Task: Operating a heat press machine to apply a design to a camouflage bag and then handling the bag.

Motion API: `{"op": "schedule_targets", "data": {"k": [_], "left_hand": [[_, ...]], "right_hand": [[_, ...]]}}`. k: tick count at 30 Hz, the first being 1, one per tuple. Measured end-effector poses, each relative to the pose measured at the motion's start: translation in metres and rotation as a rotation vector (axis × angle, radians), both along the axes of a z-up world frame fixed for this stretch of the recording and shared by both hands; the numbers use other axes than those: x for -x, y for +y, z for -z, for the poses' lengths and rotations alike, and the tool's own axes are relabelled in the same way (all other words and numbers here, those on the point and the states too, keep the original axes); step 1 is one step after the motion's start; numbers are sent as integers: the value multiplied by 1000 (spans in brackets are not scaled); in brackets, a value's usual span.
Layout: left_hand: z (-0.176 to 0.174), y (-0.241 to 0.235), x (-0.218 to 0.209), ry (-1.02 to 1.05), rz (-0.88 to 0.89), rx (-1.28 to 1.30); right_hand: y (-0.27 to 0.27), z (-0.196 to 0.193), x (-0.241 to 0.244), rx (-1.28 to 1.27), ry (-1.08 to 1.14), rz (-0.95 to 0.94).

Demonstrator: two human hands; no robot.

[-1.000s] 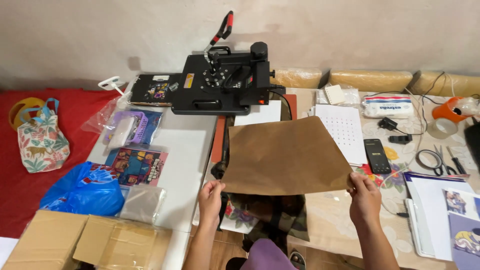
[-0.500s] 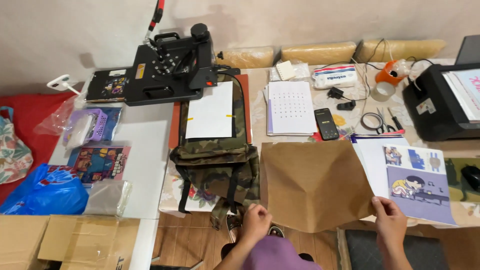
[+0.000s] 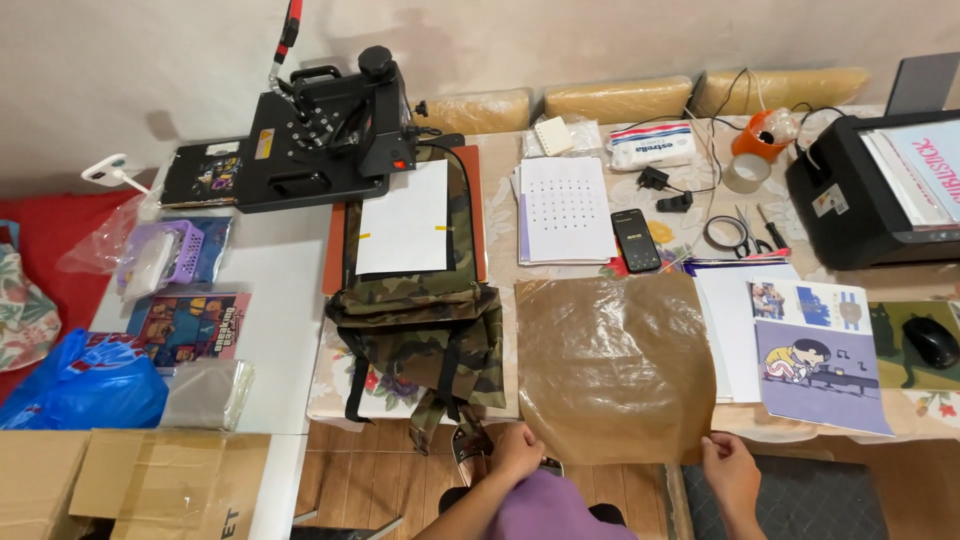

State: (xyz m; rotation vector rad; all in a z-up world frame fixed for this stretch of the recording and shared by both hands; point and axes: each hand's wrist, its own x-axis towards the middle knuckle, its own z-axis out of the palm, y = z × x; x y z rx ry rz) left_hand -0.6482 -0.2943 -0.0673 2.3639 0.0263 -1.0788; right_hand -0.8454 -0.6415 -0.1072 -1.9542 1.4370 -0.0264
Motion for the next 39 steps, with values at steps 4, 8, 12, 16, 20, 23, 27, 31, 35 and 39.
{"op": "schedule_targets", "data": {"k": [4, 8, 12, 16, 20, 23, 27, 31, 35, 39], "left_hand": [[20, 18, 1, 27, -15, -27], [5, 38, -5, 83, 34, -61], [-9, 68, -17, 111, 32, -5], [-33, 119, -40, 175, -115, 83], [-42, 189, -82, 26, -318, 216], [-57, 245, -129, -67, -391, 233], [-79, 297, -202, -200, -532, 218], [-64, 316, -290, -299, -520, 268], [-49, 304, -364, -395, -434, 233], [-33, 277, -424, -384, -382, 271]], "right_hand": [[7, -7, -13, -17, 10, 19], [15, -6, -31, 213, -24, -2], [30, -3, -59, 420, -65, 23], [40, 0, -94, 453, -79, -27], [65, -8, -138, 275, -131, -193], [95, -12, -184, 62, -242, -185], [147, -36, -252, -132, -429, -234], [203, -97, -328, -151, -412, -280], [229, -112, -396, -142, -557, -361], [237, -114, -455, -153, -537, -377]]}}
